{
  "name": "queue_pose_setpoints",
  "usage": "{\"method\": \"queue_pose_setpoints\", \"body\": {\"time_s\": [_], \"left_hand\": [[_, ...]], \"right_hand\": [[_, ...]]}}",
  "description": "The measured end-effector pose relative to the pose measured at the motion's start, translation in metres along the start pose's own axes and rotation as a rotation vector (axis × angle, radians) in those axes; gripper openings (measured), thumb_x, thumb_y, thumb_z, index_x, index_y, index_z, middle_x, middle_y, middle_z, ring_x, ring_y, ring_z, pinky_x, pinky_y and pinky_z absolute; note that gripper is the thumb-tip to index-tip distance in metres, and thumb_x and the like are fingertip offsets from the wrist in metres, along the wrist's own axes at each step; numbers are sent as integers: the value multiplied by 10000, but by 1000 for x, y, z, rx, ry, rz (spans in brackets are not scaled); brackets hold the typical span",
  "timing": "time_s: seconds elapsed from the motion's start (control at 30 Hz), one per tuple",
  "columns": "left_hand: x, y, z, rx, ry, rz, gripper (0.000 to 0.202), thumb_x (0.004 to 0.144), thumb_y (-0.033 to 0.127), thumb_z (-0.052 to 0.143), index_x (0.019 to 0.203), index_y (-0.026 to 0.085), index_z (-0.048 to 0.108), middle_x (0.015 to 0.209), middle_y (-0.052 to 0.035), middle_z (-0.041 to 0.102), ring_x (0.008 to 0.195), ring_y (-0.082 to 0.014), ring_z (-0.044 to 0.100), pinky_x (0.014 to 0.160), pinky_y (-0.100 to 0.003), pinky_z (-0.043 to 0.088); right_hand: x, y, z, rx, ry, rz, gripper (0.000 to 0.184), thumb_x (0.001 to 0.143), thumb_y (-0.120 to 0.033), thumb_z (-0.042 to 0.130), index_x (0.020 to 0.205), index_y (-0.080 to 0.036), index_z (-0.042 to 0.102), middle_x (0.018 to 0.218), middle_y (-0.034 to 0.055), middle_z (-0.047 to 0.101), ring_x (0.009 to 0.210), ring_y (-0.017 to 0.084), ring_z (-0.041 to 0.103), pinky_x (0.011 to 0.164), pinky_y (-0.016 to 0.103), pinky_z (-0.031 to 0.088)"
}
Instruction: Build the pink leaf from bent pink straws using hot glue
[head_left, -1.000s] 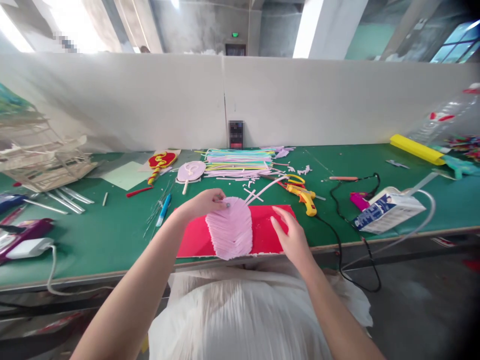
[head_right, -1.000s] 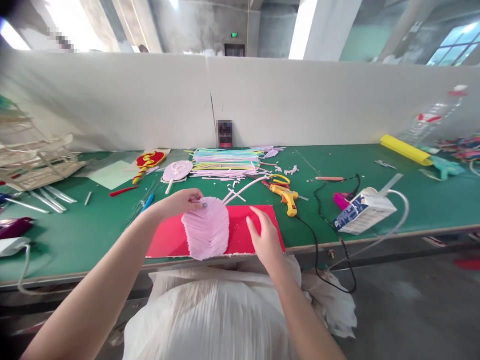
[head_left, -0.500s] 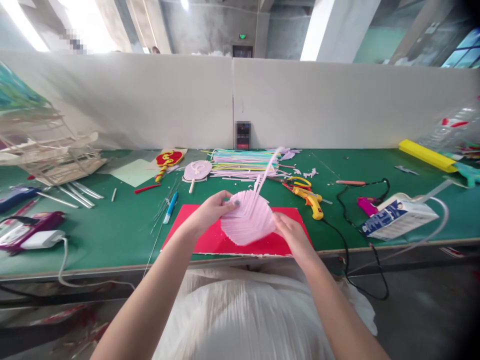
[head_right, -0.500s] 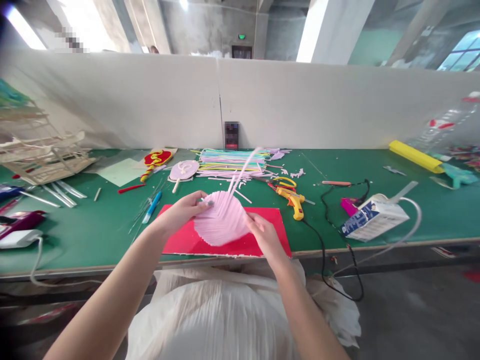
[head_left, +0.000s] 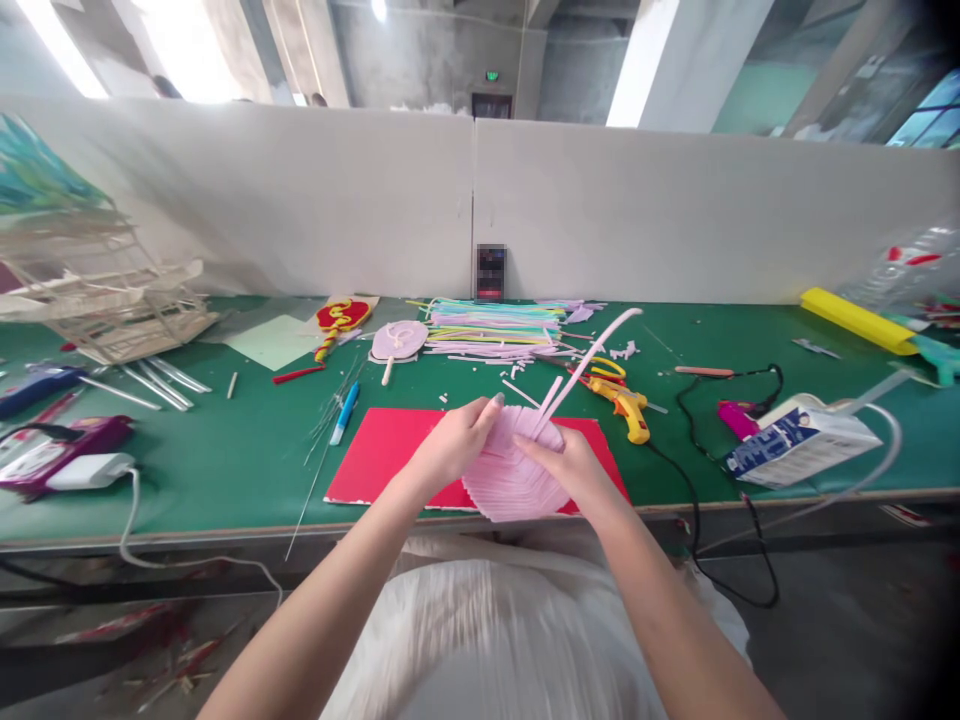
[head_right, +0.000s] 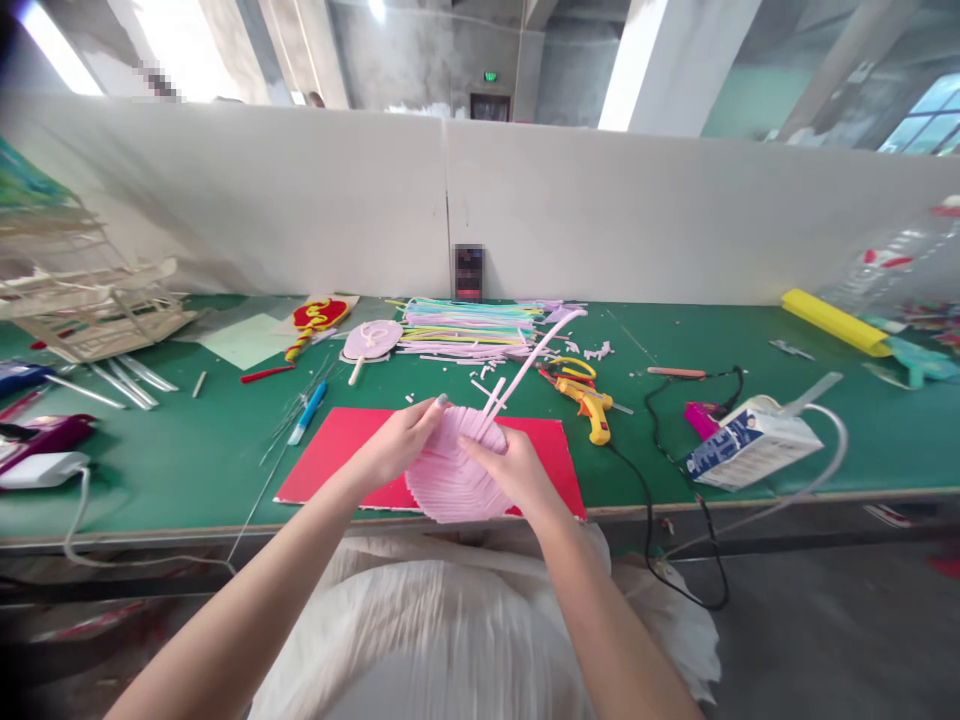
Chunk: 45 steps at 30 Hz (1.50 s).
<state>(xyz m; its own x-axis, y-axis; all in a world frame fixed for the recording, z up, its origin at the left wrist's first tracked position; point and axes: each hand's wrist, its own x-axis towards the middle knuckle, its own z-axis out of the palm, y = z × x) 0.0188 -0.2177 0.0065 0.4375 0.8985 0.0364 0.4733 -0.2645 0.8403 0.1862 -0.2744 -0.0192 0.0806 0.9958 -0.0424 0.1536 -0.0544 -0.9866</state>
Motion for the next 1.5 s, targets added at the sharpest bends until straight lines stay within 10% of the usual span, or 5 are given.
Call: {"method": "queue_pose_setpoints", "body": {"time_s": [0.67,1.0,1.17,1.3,1.5], "left_hand": [[-1,-4,7,-13,57,20,471,898,565,268,786,185,523,720,9,545,719,-154,499,658,-245,396],[4,-18,3,-55,34,41,495,931,507,227,1055,169,567,1033,-68,652,989,-204,578,835,-286,457],[2,-51,-8,445,92,-43,425,907,330,397,1310,204,439,1428,-130,410,1332,-275,340,1072,-471,261],[-11,-72,-5,615,24,-150,515,922,357,372,1397,161,337,1521,-167,197,1410,-305,128,1097,-558,119],[-18,-56,-5,397,233,-122,442,934,338,318,1317,165,452,1473,-143,335,1395,-278,206,1113,-497,152]], "right_hand": [[1,0,-1,43,125,28,395,650,-482,707,878,-159,711,825,59,731,807,263,672,660,322,523],[15,12,-4,130,288,-18,465,650,-498,704,967,-157,701,966,90,724,954,305,653,797,408,538],[27,17,-27,137,403,-116,483,661,-473,706,1011,-141,680,1021,101,711,1003,283,640,877,410,514],[33,5,-44,137,331,-198,443,680,-434,712,1030,-165,669,1081,81,694,1055,255,617,928,389,480],[38,-28,-51,-24,-12,-100,413,664,-424,728,991,-175,692,990,64,722,946,249,658,858,394,505]]}}
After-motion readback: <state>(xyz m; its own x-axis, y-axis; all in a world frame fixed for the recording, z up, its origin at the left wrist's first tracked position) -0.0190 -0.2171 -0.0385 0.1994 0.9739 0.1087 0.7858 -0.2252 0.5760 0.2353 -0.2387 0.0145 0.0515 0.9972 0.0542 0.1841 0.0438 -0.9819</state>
